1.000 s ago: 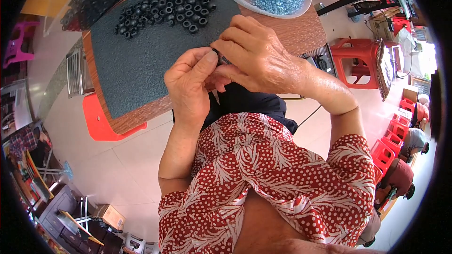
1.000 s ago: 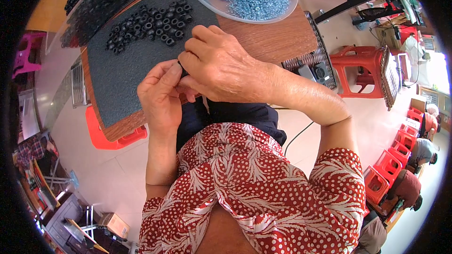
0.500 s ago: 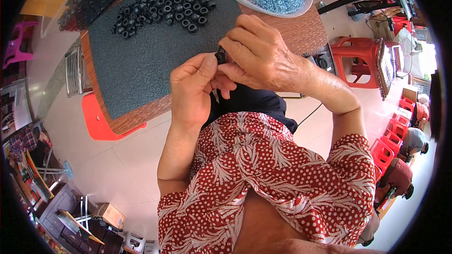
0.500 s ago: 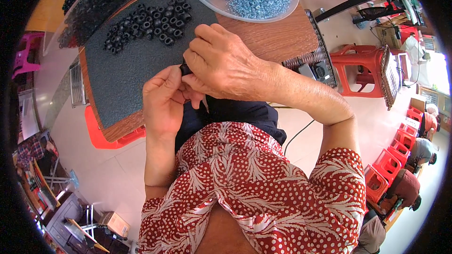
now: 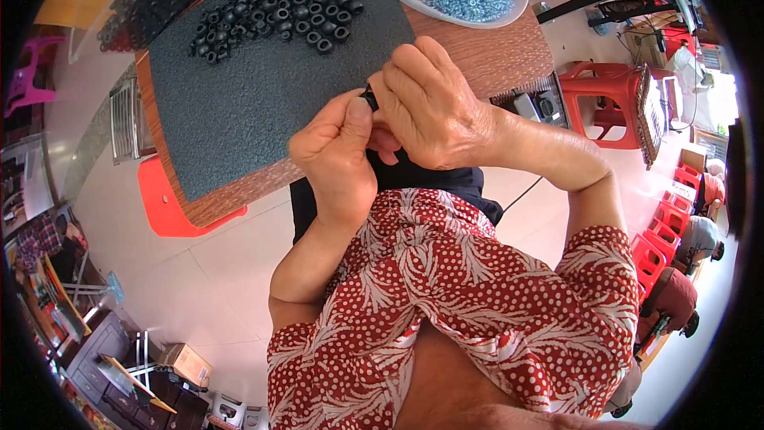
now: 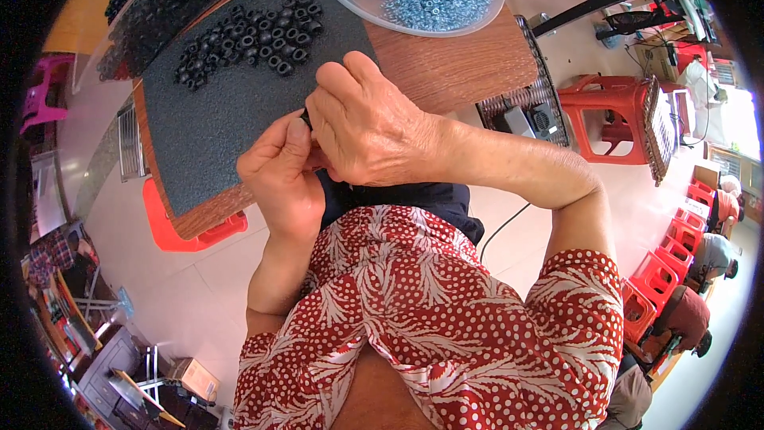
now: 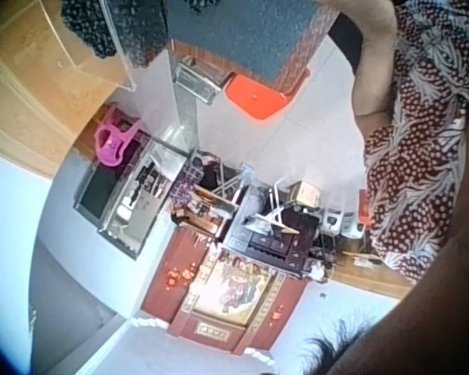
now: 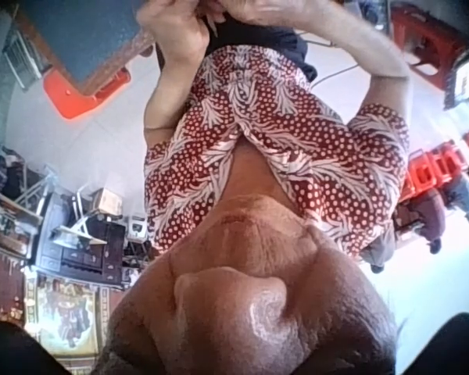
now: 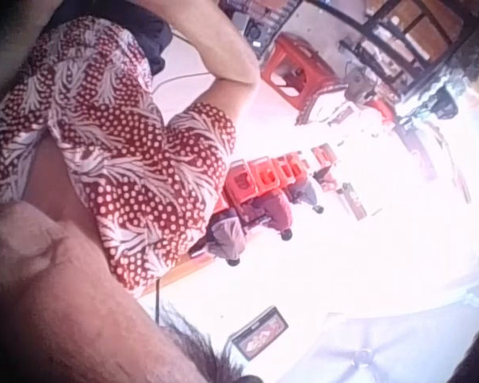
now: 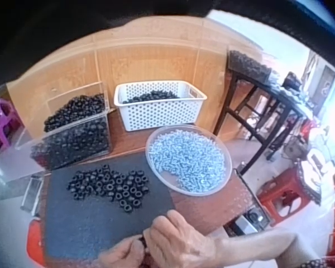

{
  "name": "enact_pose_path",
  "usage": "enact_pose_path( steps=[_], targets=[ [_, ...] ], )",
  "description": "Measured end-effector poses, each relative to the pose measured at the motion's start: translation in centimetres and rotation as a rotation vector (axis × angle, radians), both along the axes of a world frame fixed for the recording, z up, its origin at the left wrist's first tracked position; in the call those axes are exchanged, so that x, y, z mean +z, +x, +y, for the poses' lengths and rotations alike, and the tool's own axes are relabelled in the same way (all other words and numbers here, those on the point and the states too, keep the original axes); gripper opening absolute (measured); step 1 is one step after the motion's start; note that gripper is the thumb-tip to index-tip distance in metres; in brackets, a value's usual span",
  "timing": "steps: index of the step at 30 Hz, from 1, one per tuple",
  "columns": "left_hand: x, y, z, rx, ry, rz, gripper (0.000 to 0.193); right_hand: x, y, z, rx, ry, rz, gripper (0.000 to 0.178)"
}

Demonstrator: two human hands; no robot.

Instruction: The person assembles small black components by hand, picking pieces from the mat and tray and fitting them together.

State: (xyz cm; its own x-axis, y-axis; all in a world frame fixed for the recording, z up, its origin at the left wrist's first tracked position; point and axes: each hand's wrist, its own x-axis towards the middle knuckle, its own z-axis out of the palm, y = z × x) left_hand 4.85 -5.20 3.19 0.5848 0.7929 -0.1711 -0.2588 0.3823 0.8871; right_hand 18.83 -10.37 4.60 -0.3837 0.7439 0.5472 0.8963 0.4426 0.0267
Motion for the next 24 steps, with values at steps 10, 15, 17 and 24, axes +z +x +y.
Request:
enact_pose_path(
  steps=[10,15,17,24],
  targets=[
    [-0.3,0.1,0.7,-0.081,0.029,0.065,0.025,0.0,1.1,0.1,0.048,0.007,-0.041,0.049],
    [0.3,-0.1,1.4,-0.101,-0.06,0.044,0.028,-0.3,1.1,0.9,0.008,0.1,-0.058,0.028],
    [0.4,-0.3,1.4,-0.09,-0.053,0.057,0.029,-0.2,0.9,1.1,-0.036,0.111,-0.045,0.026],
    [-0.1,-0.8,1.4,-0.126,0.045,-0.004,0.03,0.0,1.7,1.2,0.039,-0.009,0.141,0.021]
  ],
)
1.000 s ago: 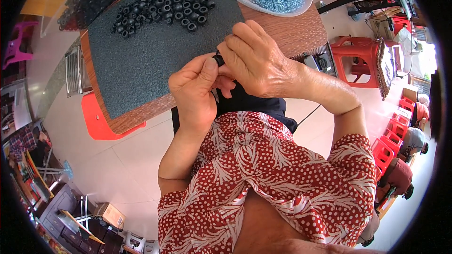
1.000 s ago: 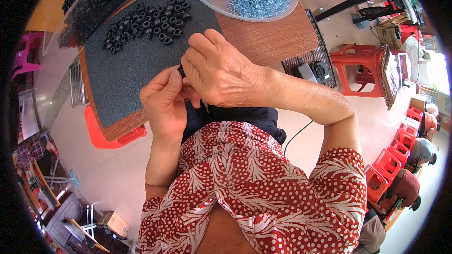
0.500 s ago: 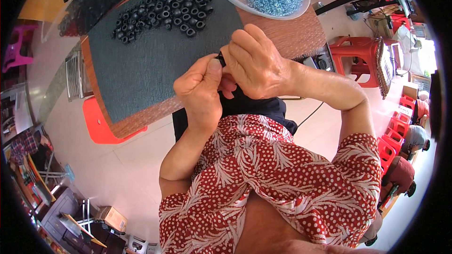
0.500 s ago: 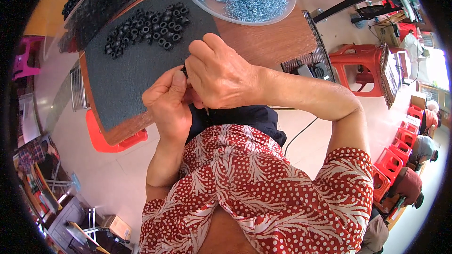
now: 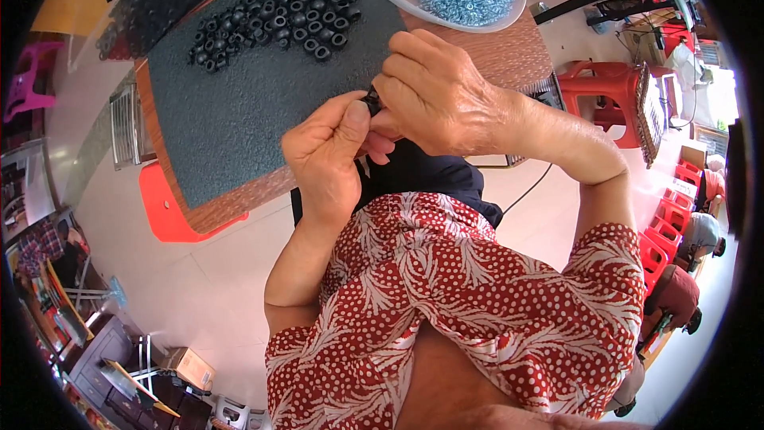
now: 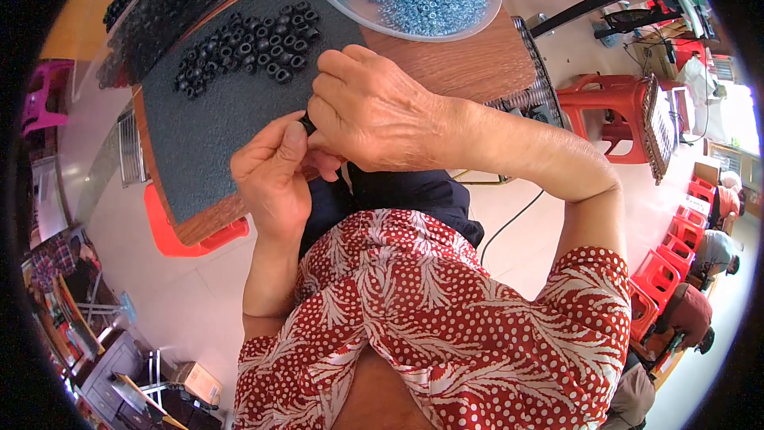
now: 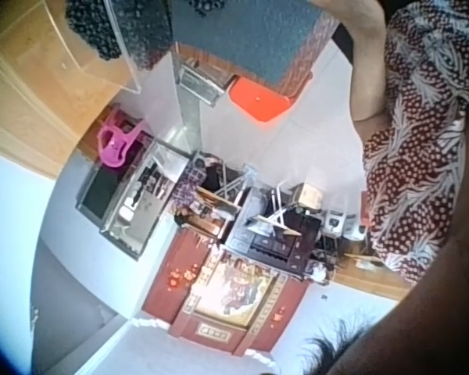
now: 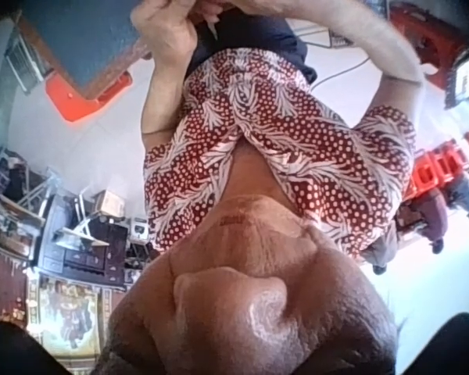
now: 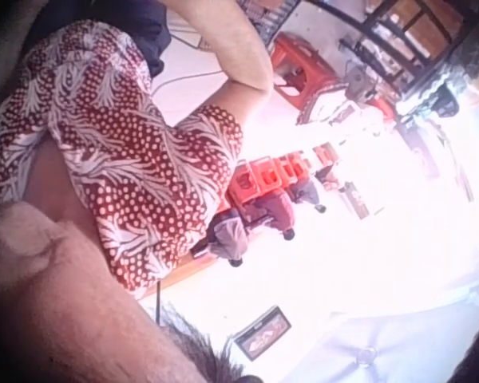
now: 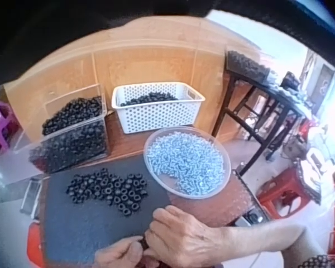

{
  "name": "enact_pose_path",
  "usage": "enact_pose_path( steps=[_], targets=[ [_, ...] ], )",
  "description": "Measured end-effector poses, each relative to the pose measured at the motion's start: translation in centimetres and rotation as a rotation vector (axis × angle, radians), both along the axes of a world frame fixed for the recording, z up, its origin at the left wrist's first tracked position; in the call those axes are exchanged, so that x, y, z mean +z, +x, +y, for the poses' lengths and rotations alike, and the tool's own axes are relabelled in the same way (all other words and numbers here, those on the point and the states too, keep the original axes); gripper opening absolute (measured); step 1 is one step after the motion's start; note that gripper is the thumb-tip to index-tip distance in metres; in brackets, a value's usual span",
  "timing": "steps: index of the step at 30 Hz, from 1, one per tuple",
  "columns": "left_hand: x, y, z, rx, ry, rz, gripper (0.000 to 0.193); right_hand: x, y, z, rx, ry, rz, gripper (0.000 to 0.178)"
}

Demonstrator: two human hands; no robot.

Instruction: The person assembles small black components by hand, picking pieces from the mat and tray and fitting them together.

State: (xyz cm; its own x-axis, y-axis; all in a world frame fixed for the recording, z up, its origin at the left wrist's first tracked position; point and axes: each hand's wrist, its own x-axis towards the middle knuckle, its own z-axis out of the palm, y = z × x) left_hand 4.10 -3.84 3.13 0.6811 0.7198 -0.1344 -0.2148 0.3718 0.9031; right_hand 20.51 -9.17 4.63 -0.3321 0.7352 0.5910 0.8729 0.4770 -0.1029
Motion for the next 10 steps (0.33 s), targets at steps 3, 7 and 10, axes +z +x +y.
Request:
enact_pose_path(
  steps=[3,7,10],
  targets=[
    [0.1,0.1,-0.2,0.004,-0.003,0.021,0.03,0.6,0.0,-0.2,0.027,0.031,-0.123,0.023],
    [-0.4,0.0,-0.3,0.014,0.011,0.033,0.028,1.3,-0.6,-0.4,-0.005,0.013,-0.295,0.028],
    [-0.7,-0.1,-0.4,0.003,0.119,0.073,0.027,1.5,-1.3,-0.9,-0.041,-0.014,-0.398,0.028]
  ],
)
